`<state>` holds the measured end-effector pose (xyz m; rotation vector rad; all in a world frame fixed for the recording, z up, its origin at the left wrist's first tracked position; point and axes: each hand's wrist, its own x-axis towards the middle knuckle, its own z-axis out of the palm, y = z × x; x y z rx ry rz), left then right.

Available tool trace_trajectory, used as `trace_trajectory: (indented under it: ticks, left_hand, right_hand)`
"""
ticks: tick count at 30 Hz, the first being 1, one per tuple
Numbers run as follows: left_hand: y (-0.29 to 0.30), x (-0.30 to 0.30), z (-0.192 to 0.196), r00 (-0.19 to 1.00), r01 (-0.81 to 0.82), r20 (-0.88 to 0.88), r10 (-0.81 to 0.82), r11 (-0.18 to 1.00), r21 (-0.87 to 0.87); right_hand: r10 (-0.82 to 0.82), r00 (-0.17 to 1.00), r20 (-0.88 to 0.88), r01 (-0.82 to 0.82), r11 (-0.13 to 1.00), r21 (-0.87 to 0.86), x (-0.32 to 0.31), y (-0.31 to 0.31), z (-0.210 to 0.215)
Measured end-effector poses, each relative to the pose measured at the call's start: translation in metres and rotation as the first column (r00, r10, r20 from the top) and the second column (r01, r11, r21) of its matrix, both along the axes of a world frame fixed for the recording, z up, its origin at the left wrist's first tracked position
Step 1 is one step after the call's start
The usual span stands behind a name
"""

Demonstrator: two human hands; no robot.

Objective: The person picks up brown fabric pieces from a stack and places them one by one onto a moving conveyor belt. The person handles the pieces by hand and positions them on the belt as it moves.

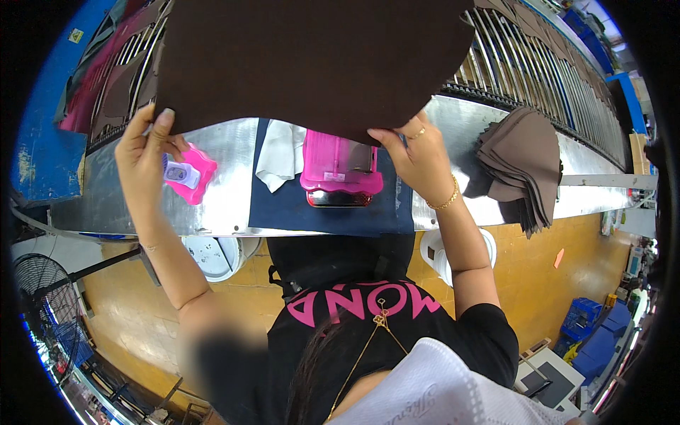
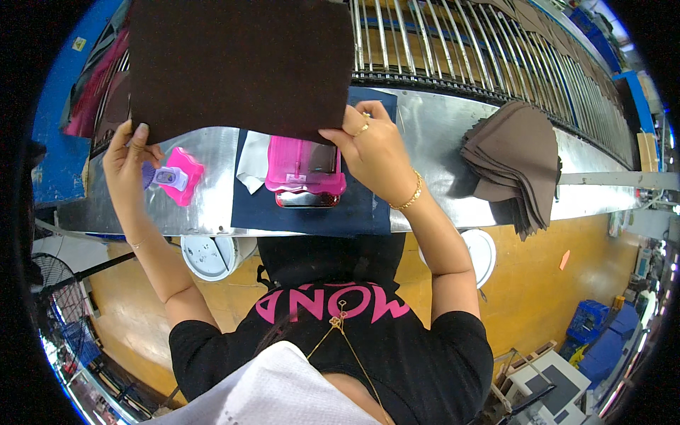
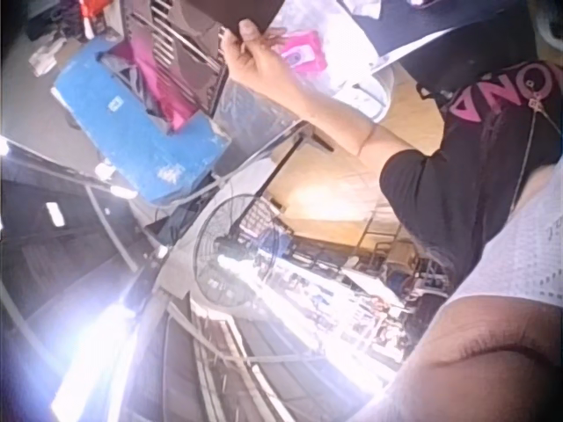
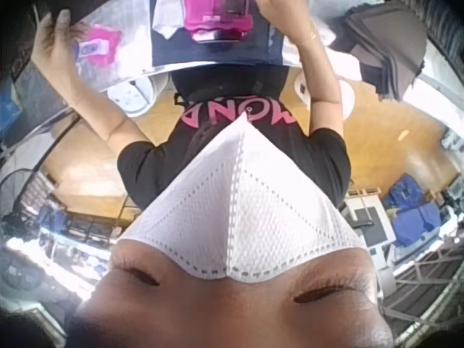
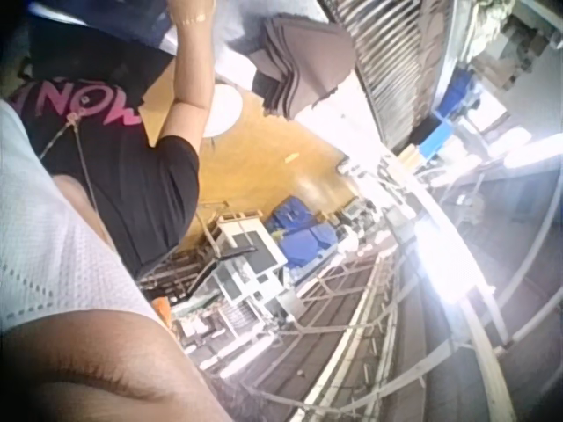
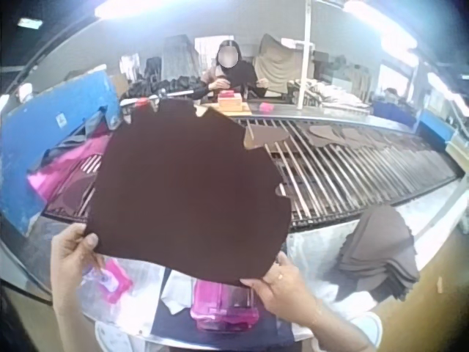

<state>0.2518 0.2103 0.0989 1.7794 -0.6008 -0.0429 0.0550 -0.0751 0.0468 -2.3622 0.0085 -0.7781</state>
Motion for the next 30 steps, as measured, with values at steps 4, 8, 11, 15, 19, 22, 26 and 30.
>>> trace_trajectory:
  ticks: [4, 8, 11, 15, 19, 22, 26, 30]
  left_hand:
    - [-0.017, -0.011, -0.027, 0.988, 0.090, -0.123, -0.089, 0.996, -0.004]
    - [-0.051, -0.023, -0.037, 0.965, 0.243, -0.151, -0.213, 0.945, 0.218]
    - [-0.079, -0.028, -0.042, 0.877, 0.332, 0.230, -0.422, 0.877, 0.347]
    - [-0.118, -0.048, -0.033, 0.737, 0.424, 0.363, -0.570, 0.808, 0.408]
    - [-0.155, -0.069, -0.031, 0.588, 0.534, 0.401, -0.703, 0.709, 0.460]
    - [-0.176, -0.073, -0.031, 0.501, 0.611, 0.434, -0.749, 0.661, 0.436]
    - [-0.177, -0.061, -0.011, 0.613, 0.506, 0.546, -0.570, 0.815, 0.283]
    - [-0.143, -0.034, 0.010, 0.794, 0.282, 0.509, -0.333, 0.943, 0.178]
  right_hand:
    - [-0.057, 0.998, -0.024, 0.055, 0.996, -0.069, -0.030, -0.016, -0.005]
    - [-0.209, 0.966, -0.152, 0.214, 0.977, 0.020, -0.072, -0.029, -0.027]
    - [-0.322, 0.915, -0.241, 0.357, 0.927, 0.116, -0.112, -0.036, -0.053]
    - [-0.354, 0.876, -0.328, 0.471, 0.775, 0.420, -0.171, -0.056, -0.073]
    - [-0.369, 0.902, -0.224, 0.432, 0.742, 0.513, -0.223, -0.083, -0.043]
    - [-0.357, 0.928, -0.111, 0.326, 0.630, 0.705, -0.228, -0.092, -0.019]
    - [-0.420, 0.907, -0.040, 0.264, 0.491, 0.830, -0.192, -0.097, -0.016]
    - [-0.404, 0.911, -0.082, 0.220, 0.308, 0.925, -0.107, -0.106, -0.006]
